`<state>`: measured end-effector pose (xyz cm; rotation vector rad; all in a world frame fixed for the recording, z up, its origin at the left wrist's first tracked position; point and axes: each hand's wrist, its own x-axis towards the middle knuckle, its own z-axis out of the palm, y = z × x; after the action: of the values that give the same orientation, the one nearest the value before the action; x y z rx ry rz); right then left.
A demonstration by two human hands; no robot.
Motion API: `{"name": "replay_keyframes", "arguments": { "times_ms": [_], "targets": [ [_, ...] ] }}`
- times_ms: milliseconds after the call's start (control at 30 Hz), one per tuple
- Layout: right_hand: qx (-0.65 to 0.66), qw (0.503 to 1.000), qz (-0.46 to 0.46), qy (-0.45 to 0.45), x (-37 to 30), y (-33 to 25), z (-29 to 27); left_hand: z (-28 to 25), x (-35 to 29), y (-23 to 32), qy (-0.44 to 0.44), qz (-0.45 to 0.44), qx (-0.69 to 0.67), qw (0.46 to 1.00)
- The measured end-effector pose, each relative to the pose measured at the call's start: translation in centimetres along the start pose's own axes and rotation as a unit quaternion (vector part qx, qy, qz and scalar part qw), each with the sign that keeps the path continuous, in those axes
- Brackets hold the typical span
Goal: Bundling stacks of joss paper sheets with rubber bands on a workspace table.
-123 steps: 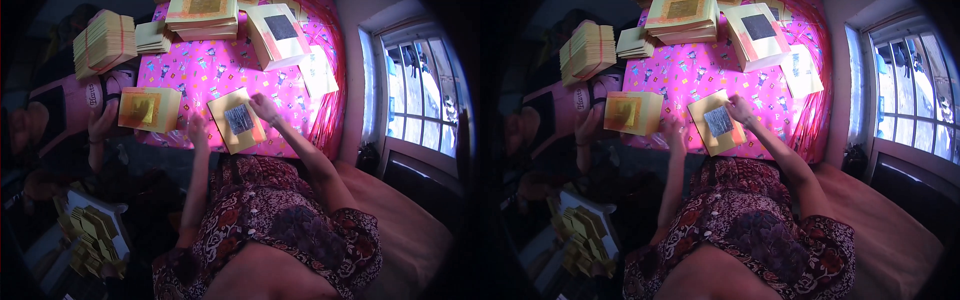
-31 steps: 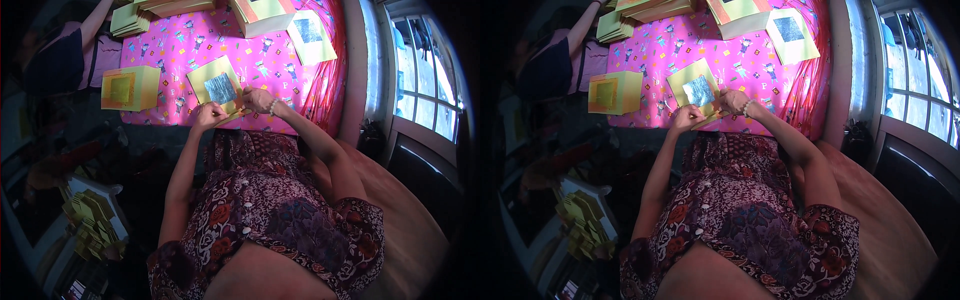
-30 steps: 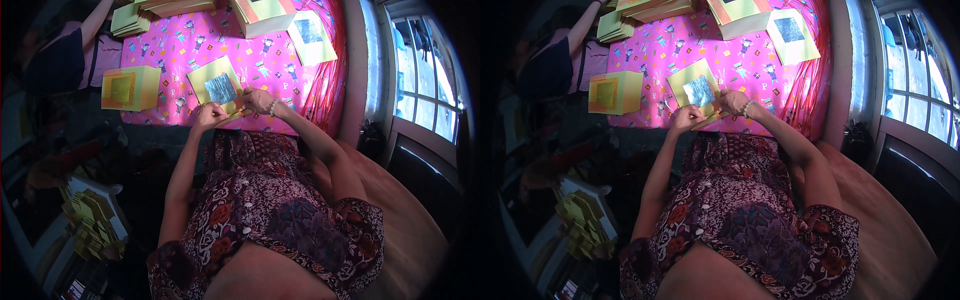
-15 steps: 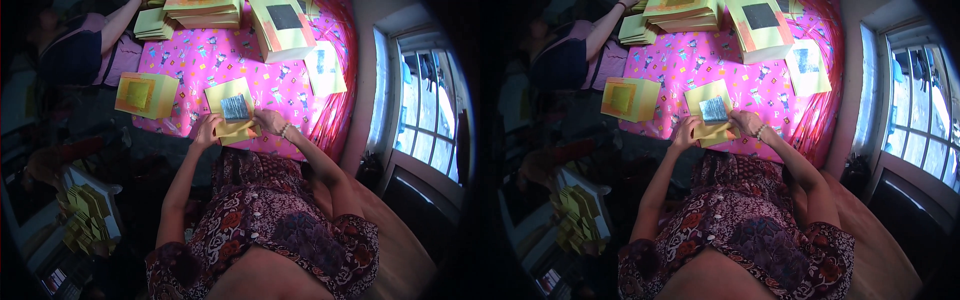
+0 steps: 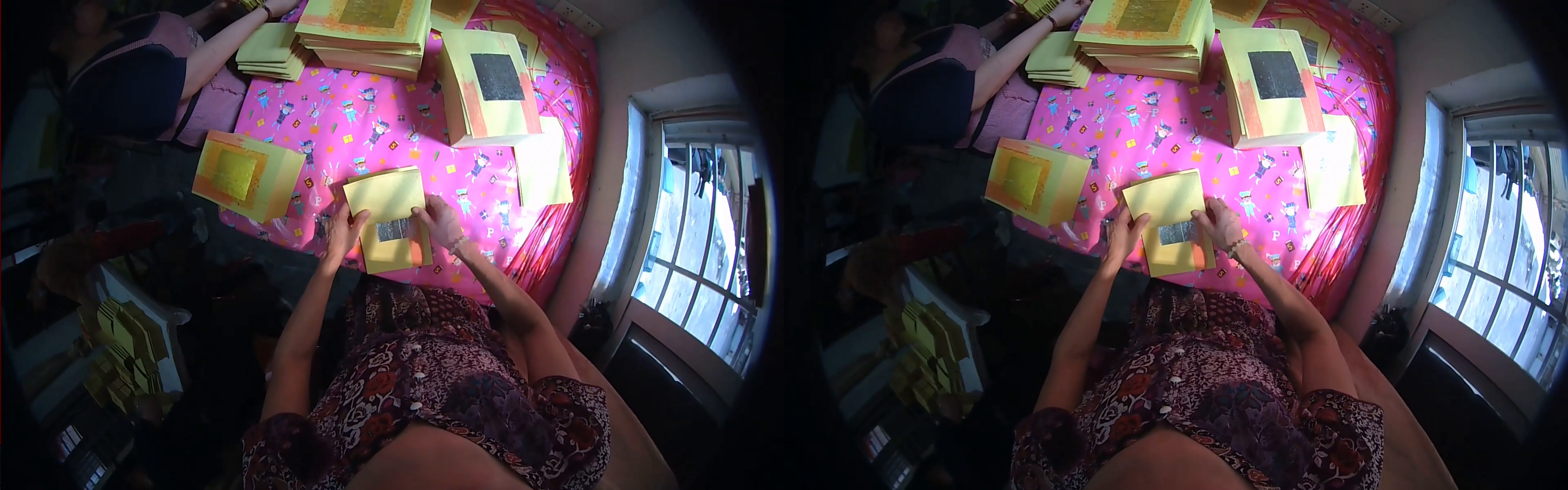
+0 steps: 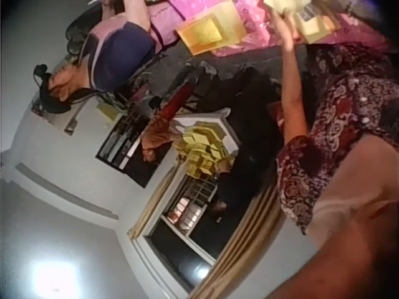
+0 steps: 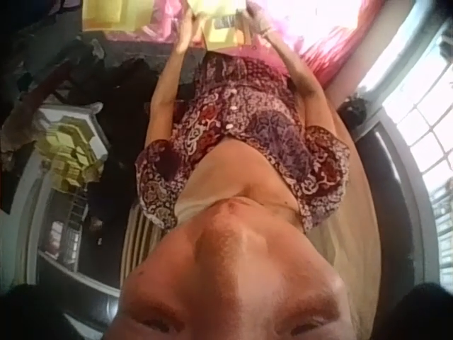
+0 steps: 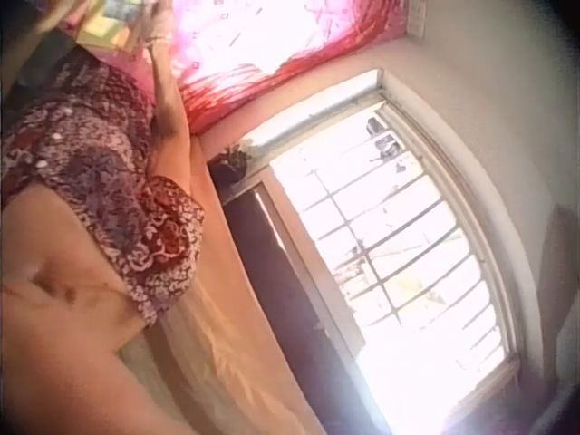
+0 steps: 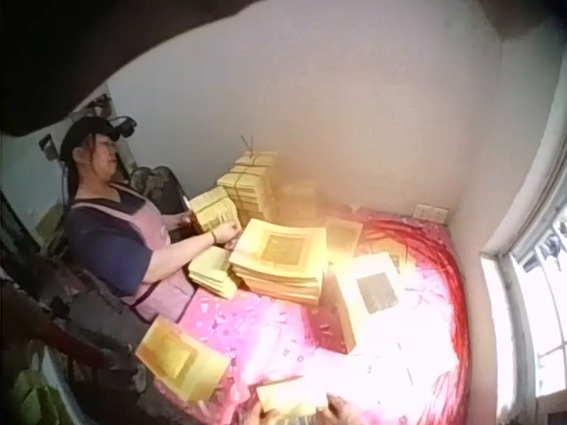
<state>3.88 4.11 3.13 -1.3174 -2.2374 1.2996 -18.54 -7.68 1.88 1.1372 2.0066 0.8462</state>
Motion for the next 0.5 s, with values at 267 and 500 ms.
{"name": "replay_keyframes", "arguments": {
  "times_ms": [267,500],
  "targets": [
    [-0.032,0.997,0.062,0.038,0.2,-0.5,1.0,1.9,-0.3,-1.5,0.081,-0.004,-0.044,0.996],
    [-0.019,0.996,0.084,0.037,0.5,-0.7,1.1,2.6,-0.3,-0.7,0.113,-0.004,-0.049,0.992]
  ]
}}
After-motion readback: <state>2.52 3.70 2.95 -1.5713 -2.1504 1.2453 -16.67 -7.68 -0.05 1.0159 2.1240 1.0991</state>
